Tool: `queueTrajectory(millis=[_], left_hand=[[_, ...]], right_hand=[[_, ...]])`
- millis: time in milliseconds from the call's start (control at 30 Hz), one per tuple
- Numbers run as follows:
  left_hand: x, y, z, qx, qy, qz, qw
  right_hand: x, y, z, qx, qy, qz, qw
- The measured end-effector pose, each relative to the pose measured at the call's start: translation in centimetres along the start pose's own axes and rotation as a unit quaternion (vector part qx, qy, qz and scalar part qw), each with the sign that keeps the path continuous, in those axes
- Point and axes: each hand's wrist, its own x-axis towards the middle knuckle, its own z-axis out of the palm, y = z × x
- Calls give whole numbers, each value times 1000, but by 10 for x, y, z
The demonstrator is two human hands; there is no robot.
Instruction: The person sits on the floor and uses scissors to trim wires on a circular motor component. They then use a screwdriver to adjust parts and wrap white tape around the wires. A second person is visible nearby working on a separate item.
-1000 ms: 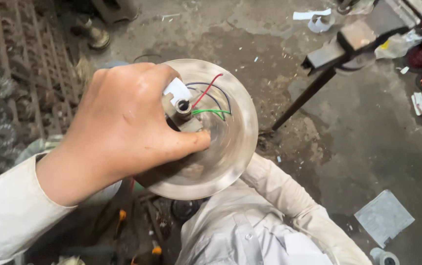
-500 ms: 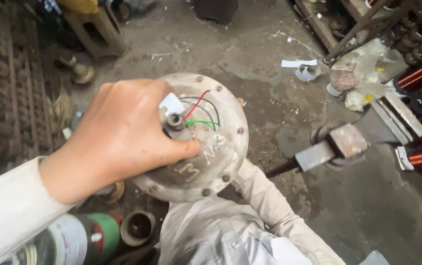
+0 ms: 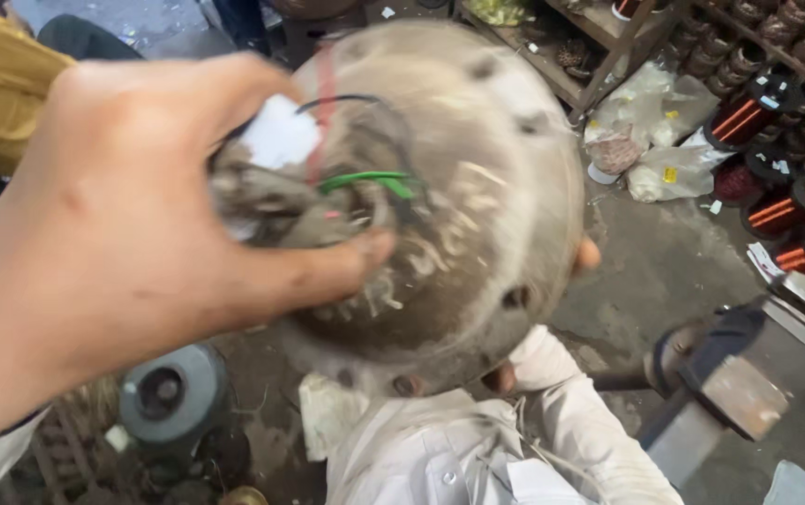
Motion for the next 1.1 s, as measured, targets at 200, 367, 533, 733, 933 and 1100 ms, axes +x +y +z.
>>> queueTrajectory(millis=[200,367,533,733,933,1100], left_hand=[[102,-97,16,-82,28,166,982],[192,-193,58,-122,-30,19,992],[264,-280,126,-45,-61,13,997],[375,-392,172,0,-13,52,999],[488,-495,200,0,-33,3,999],[581,-597,246,-19,-29,36,999]], right_hand=[[89,-59,-11,-29,52,-31,998],[182,-100,-38,-41,56,-27,997],[294,-154,-101,-50,41,-19,998],[428,-250,-164,-47,43,7,998],[544,-336,-214,-42,40,-8,998],[634,-411,-273,-47,103,-34,993]])
